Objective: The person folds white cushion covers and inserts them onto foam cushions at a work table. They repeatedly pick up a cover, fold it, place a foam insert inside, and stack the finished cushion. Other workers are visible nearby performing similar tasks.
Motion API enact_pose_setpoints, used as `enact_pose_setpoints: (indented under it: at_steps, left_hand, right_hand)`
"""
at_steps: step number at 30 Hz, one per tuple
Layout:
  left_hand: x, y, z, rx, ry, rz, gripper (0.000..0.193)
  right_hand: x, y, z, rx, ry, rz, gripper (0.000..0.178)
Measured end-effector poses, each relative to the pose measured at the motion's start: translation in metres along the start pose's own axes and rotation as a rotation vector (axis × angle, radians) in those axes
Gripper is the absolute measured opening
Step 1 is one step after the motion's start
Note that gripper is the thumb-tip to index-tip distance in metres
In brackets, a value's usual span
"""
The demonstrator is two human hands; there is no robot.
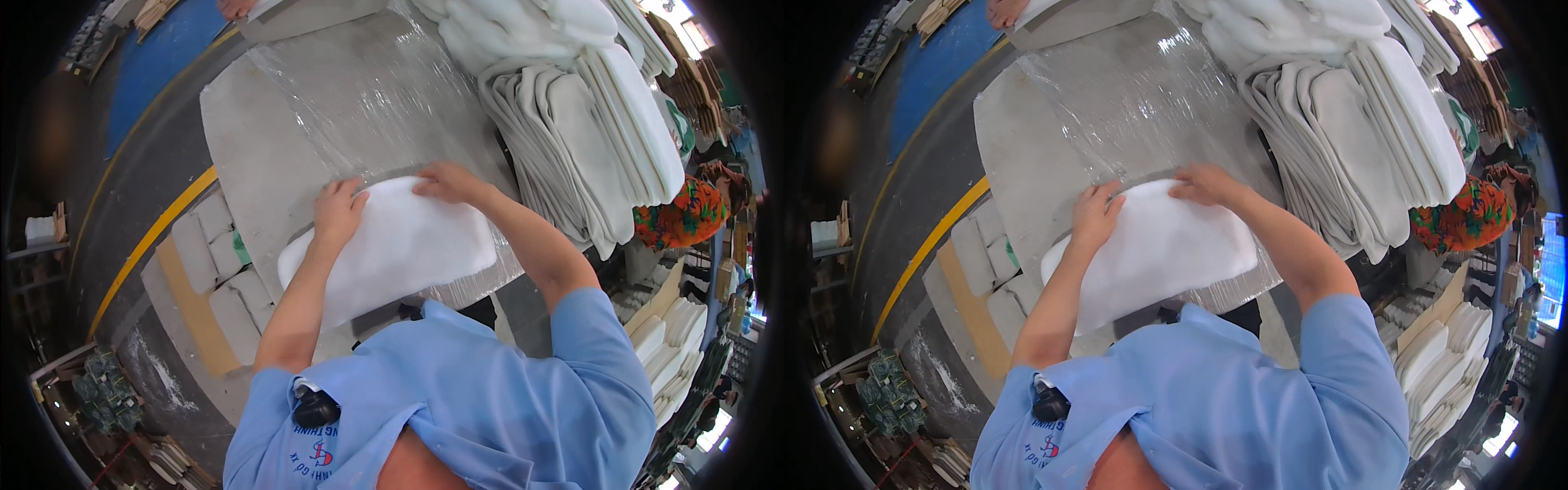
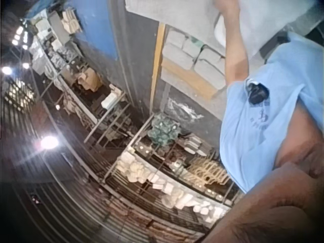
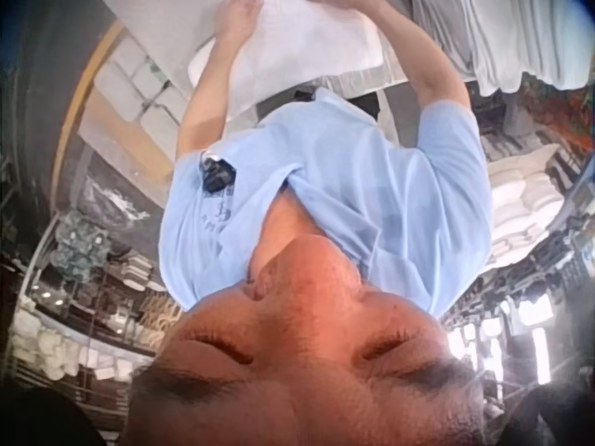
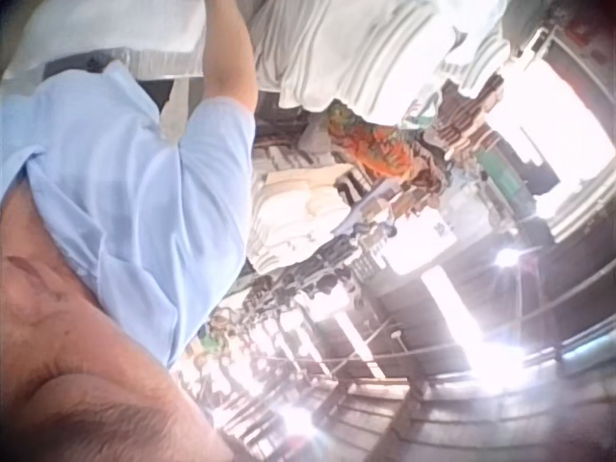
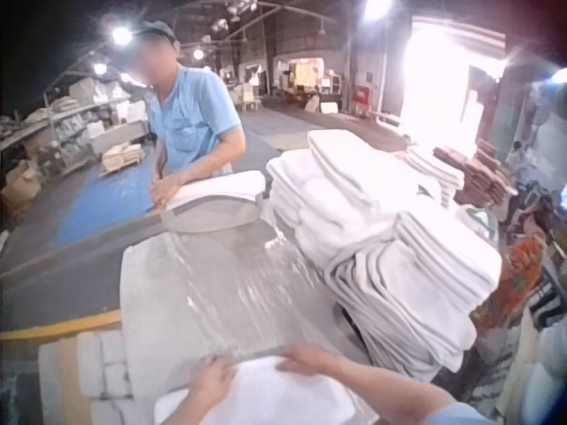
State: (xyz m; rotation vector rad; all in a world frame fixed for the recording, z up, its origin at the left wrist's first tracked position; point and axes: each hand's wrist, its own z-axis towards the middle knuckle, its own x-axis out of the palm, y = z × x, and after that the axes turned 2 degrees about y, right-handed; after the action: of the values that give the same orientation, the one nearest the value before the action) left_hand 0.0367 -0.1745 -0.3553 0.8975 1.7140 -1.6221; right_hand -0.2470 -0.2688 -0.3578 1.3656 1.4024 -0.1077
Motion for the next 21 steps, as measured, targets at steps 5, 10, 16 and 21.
enact_pose_setpoints:
  at_steps: [5, 10, 16, 21]
  left_hand:
    - [-0.016, 0.013, -0.057, -0.033, -0.110, 0.237, 0.053]
    - [-0.056, 0.057, -0.119, -0.331, -0.373, 0.203, 0.061]
    - [-0.065, 0.074, -0.201, -0.939, -0.140, -0.883, 0.079]
    - [-0.054, 0.063, -0.237, -0.847, -0.172, -1.155, 0.078]
  right_hand:
    - [0.012, -0.001, 0.007, 0.119, -0.064, 0.071, 0.040]
    - [0.017, -0.007, 0.011, 0.097, -0.106, 0.111, 0.041]
    - [0.009, -0.026, -0.007, 0.103, -0.341, 0.489, 0.048]
    - [0.018, -0.036, -0.096, 0.439, -0.433, 0.562, 0.059]
